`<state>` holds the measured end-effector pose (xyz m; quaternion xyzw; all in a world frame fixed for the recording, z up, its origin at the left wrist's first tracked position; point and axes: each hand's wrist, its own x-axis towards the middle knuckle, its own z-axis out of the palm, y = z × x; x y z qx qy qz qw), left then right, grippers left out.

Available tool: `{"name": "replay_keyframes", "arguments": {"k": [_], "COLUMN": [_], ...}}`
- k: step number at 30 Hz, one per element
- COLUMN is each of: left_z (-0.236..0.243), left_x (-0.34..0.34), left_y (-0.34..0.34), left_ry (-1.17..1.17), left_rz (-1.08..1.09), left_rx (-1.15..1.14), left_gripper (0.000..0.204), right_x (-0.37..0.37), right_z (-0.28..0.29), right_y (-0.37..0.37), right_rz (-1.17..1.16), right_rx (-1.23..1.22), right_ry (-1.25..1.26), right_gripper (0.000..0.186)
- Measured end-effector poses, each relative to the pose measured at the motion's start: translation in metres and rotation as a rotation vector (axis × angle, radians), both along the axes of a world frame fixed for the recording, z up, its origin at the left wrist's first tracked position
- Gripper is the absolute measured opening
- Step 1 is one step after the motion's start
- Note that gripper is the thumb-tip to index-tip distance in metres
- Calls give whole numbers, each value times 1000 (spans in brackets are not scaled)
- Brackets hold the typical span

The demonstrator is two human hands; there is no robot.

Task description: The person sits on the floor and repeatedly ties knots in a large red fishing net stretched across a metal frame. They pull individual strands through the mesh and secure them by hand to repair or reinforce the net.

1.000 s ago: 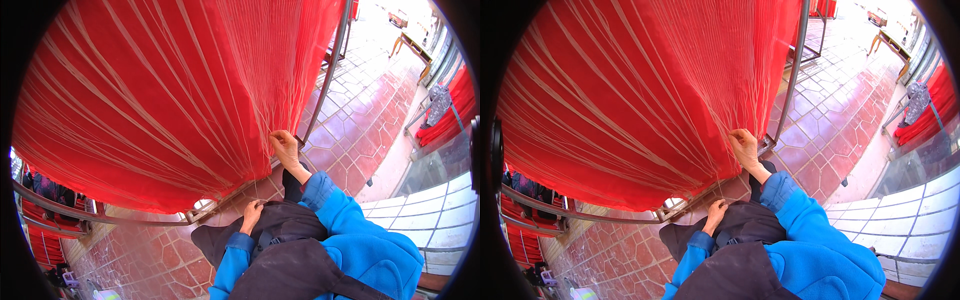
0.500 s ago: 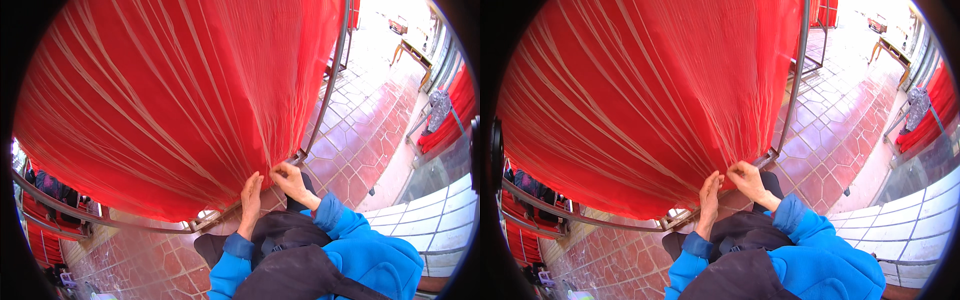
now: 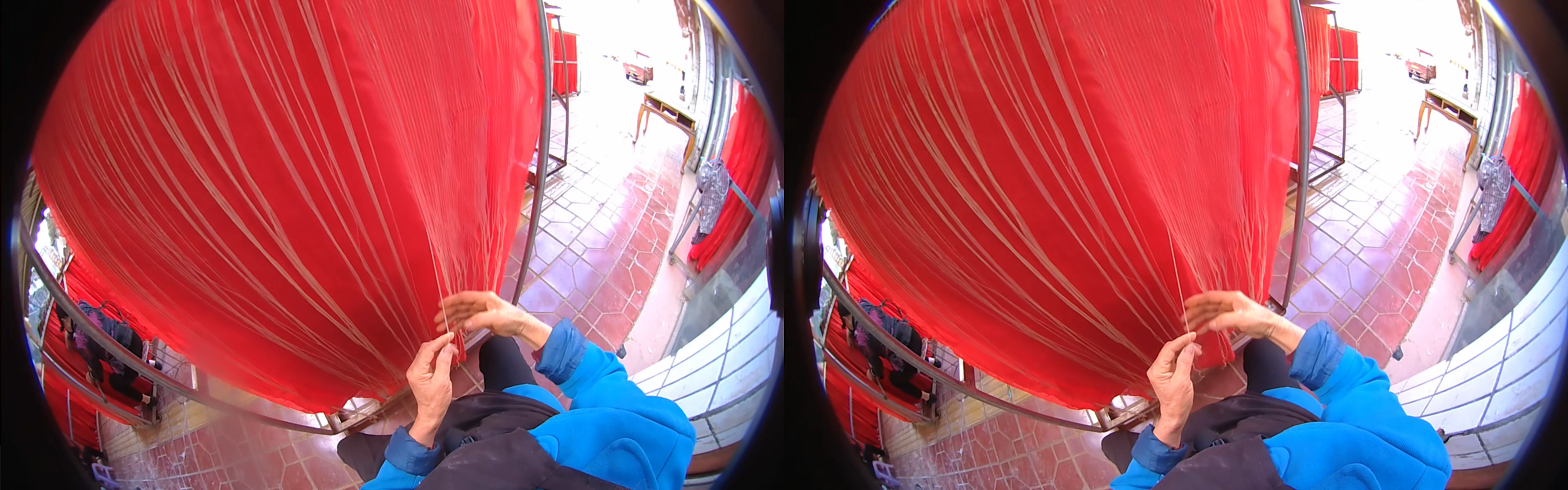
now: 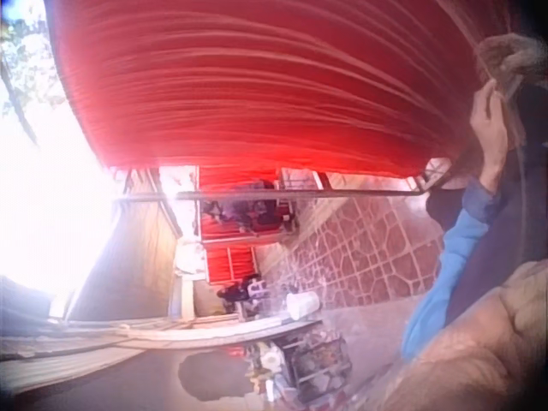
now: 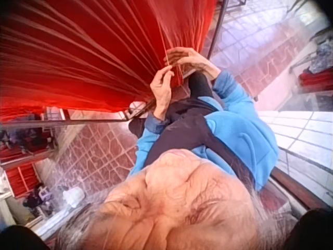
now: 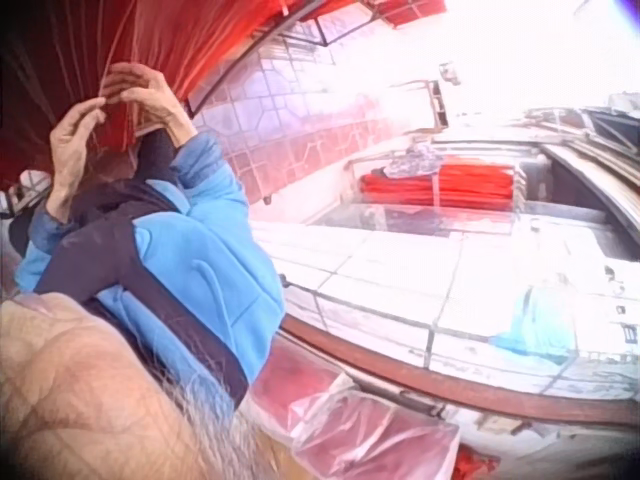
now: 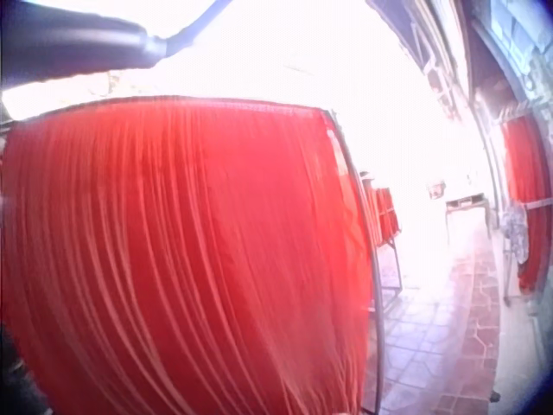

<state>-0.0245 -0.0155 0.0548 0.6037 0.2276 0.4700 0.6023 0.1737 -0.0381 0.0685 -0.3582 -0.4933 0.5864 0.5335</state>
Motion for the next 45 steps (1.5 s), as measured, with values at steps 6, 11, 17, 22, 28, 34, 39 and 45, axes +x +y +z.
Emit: {"name": "replay_keyframes", "arguments": {"k": [6,11,17,22,28,34,39,45], "left_z": [-7,-7,6,14,5,-5,-3,-7], "left_x": [-4,-14,-29,-41,-48,-51,-53,-51], "left_y": [-8,-18,-20,-23,-24,-25,-27,-25], "left_ry": [21,1,-26,-48,-31,33,64,123], "left_rz": [-55,-143,-248,-308,-355,-375,-396,-336], "left_rx": [33,112,201,285,236,302,274,288], "left_gripper": [18,19,20,20,20,20,20,19], "right_x": [1,14,20,21,17,14,16,15], "right_z": [68,125,175,197,211,250,307,367], "right_y": [38,49,54,51,38,53,69,75], "right_rz": [38,110,162,56,61,107,67,-44], "right_rx": [119,164,100,36,101,182,337,496], "right_ry": [349,407,389,368,396,372,262,151], "right_gripper": [54,59,60,58,54,50,47,46]}}
